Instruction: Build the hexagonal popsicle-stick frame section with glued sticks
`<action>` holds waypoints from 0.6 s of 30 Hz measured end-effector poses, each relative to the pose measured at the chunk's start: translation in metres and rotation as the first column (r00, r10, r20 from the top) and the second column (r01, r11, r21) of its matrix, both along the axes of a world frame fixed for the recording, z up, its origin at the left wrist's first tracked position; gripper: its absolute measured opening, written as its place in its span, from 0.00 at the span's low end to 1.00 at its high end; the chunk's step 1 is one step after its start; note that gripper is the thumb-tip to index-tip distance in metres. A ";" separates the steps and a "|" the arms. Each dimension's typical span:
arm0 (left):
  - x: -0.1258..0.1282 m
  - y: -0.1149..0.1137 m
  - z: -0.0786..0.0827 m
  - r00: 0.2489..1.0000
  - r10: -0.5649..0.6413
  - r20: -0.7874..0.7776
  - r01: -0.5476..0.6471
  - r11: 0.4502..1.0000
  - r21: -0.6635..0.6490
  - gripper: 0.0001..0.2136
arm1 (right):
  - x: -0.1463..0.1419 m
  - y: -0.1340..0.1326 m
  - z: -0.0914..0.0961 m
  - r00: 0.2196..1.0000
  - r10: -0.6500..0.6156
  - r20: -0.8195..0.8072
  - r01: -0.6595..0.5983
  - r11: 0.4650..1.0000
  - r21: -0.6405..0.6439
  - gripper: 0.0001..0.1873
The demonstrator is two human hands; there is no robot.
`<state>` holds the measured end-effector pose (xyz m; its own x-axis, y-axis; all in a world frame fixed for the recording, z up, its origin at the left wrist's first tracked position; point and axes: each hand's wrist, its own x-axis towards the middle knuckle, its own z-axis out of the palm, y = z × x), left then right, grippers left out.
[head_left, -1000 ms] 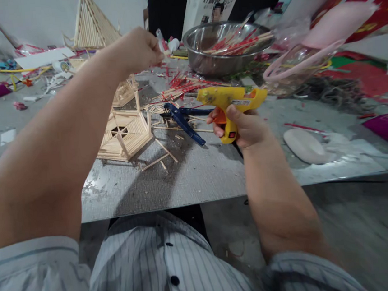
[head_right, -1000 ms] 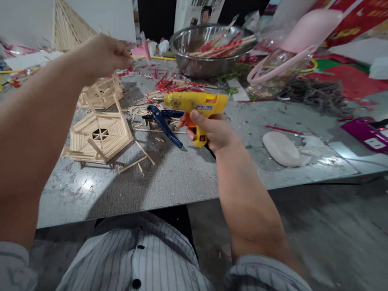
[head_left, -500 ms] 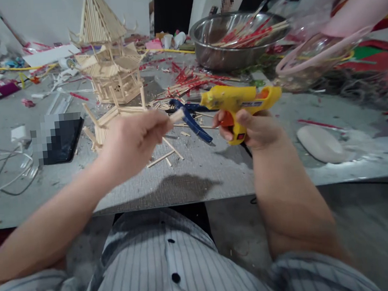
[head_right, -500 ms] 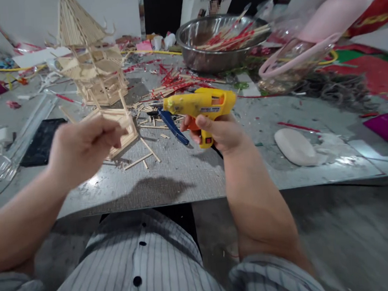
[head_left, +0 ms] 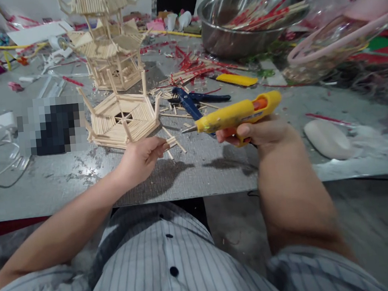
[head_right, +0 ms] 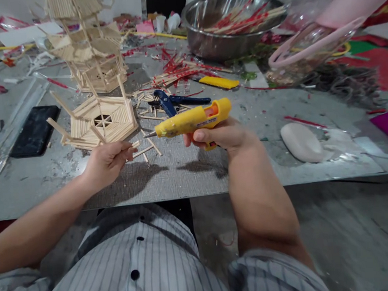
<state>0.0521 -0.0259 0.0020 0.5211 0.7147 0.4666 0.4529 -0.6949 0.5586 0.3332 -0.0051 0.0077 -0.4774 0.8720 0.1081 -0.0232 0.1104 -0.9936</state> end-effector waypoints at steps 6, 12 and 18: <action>-0.002 0.003 -0.002 1.000 -0.008 -0.008 0.008 1.000 0.028 0.09 | -0.001 0.000 0.000 0.996 -0.035 0.087 0.041 0.997 -0.059 0.18; -0.002 0.004 -0.001 1.000 -0.020 -0.008 0.020 1.000 0.014 0.10 | 0.001 0.003 -0.004 0.994 0.002 0.107 0.006 0.997 -0.077 0.22; -0.002 0.005 -0.001 1.000 -0.014 -0.019 0.014 1.000 0.010 0.10 | 0.002 0.004 -0.006 0.996 0.008 0.087 -0.001 0.997 -0.080 0.17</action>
